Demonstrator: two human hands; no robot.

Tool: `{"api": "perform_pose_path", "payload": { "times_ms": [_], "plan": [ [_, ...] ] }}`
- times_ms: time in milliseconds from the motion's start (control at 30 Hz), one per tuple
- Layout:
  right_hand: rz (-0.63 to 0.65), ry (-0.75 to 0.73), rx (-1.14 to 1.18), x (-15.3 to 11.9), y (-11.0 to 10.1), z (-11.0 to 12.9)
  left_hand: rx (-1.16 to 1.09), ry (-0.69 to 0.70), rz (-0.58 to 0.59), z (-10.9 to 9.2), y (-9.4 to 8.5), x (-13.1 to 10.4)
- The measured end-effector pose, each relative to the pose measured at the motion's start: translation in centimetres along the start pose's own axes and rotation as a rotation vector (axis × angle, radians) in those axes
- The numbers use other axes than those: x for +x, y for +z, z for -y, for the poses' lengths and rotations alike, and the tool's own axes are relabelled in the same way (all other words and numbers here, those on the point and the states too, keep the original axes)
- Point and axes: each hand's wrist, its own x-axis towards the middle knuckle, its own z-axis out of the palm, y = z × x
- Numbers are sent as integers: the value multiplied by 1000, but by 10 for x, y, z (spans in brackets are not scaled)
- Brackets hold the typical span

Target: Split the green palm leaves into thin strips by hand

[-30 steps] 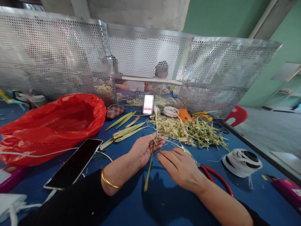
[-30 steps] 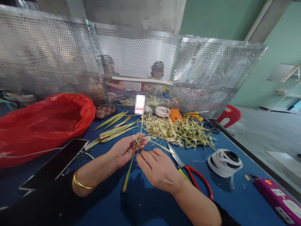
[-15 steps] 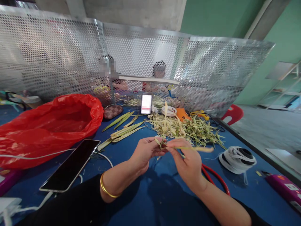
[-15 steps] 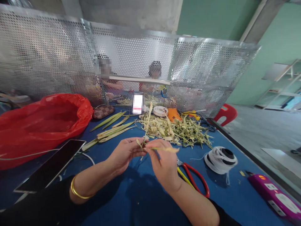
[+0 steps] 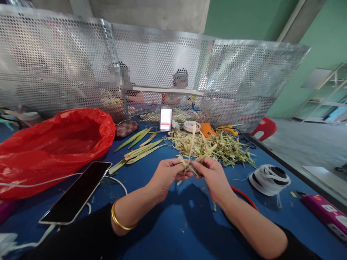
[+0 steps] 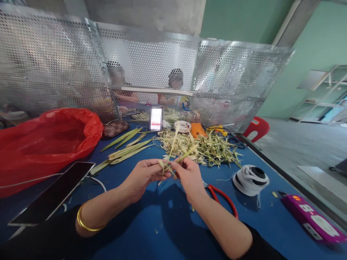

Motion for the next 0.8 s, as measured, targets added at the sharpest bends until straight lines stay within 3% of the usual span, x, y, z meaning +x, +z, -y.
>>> {"api": "perform_pose_path", "payload": {
  "times_ms": [200,433,533,633,800],
  "plan": [
    [-40,-21,15,3,-2,-2,-17,35,72,-2,0,-2],
    [7,50,58,0,4,-7,93,77,-136,4,3,0],
    [74,27,-36,-3,5,-8,75,109,-187,3,-1,3],
    [175,-141,-246,-5,1,-9,36,131,-242,-1,-5,5],
    [294,-728,-840,-7,-7,-8,-13,115,-296,-2,-7,8]
  ]
}}
